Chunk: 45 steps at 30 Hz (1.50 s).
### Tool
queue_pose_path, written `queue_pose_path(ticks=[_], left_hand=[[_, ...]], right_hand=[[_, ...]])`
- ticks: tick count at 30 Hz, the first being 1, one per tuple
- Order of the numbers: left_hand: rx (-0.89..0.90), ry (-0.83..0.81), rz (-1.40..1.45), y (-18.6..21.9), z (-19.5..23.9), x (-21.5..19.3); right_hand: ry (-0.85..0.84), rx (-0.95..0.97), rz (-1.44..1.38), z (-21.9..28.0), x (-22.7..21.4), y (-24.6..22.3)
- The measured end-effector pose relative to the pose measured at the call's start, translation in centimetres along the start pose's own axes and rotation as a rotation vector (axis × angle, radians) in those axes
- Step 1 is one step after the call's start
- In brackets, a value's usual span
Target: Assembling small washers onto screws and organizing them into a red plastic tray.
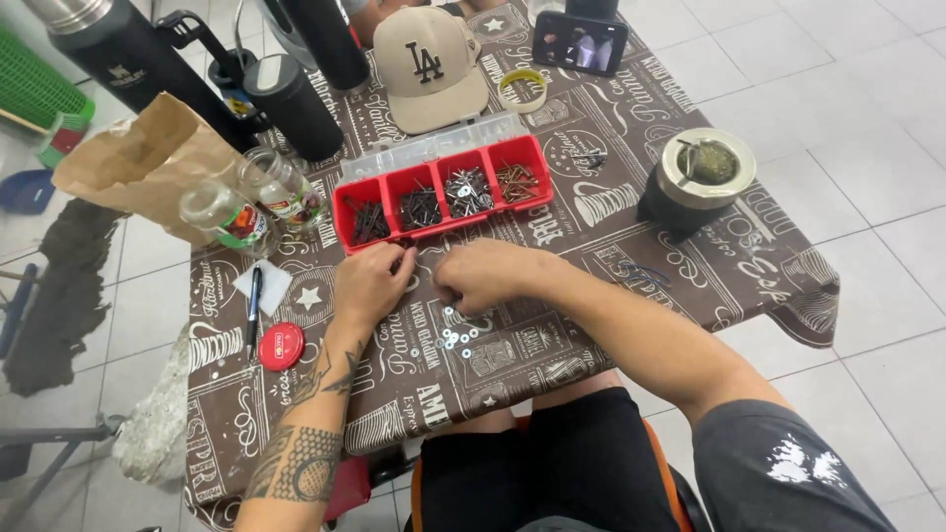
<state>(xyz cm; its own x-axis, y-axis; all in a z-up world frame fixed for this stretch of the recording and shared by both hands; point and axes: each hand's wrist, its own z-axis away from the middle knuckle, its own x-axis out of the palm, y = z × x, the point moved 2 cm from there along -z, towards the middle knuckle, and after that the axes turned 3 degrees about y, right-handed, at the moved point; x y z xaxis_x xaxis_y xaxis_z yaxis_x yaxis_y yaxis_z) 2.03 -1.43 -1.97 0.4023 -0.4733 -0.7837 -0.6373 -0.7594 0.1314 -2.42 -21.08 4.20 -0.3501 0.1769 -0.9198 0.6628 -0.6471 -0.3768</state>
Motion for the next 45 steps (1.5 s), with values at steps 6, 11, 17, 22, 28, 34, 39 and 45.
queue_pose_path(ticks=[6, 11, 17, 22, 28, 34, 39, 45], left_hand=[[-0.05, -0.028, -0.078, 0.1, 0.3, 1.1], [-0.044, -0.045, -0.07, 0.3, 0.1, 0.5], [-0.048, -0.074, -0.084, 0.5, -0.1, 0.8], [-0.058, -0.064, -0.04, 0.6, -0.2, -0.2], [-0.106, 0.026, 0.179, 0.0, -0.5, -0.7], [-0.121, 0.14, 0.396, 0.4, -1.7, -3.1], [-0.144, 0.122, 0.447, -0.5, -1.1, -1.2], [-0.16, 0.095, 0.44, -0.6, -0.8, -1.0]], right_hand=[[0.064, 0.014, -0.153, -1.5, 2.2, 2.3], [0.322, -0.026, -0.322, -2.0, 1.9, 3.1], [0.528, -0.066, -0.252, -2.7, 3.0, 4.8], [0.546, -0.086, -0.084, -3.3, 3.4, 5.0], [0.523, -0.087, -0.019, -2.3, 2.8, 4.7], [0.522, -0.159, -0.038, -2.3, 1.7, 4.3], [0.813, -0.046, 0.055, -2.4, 2.2, 7.9], [0.928, 0.104, -0.026, -0.4, 0.0, 10.7]])
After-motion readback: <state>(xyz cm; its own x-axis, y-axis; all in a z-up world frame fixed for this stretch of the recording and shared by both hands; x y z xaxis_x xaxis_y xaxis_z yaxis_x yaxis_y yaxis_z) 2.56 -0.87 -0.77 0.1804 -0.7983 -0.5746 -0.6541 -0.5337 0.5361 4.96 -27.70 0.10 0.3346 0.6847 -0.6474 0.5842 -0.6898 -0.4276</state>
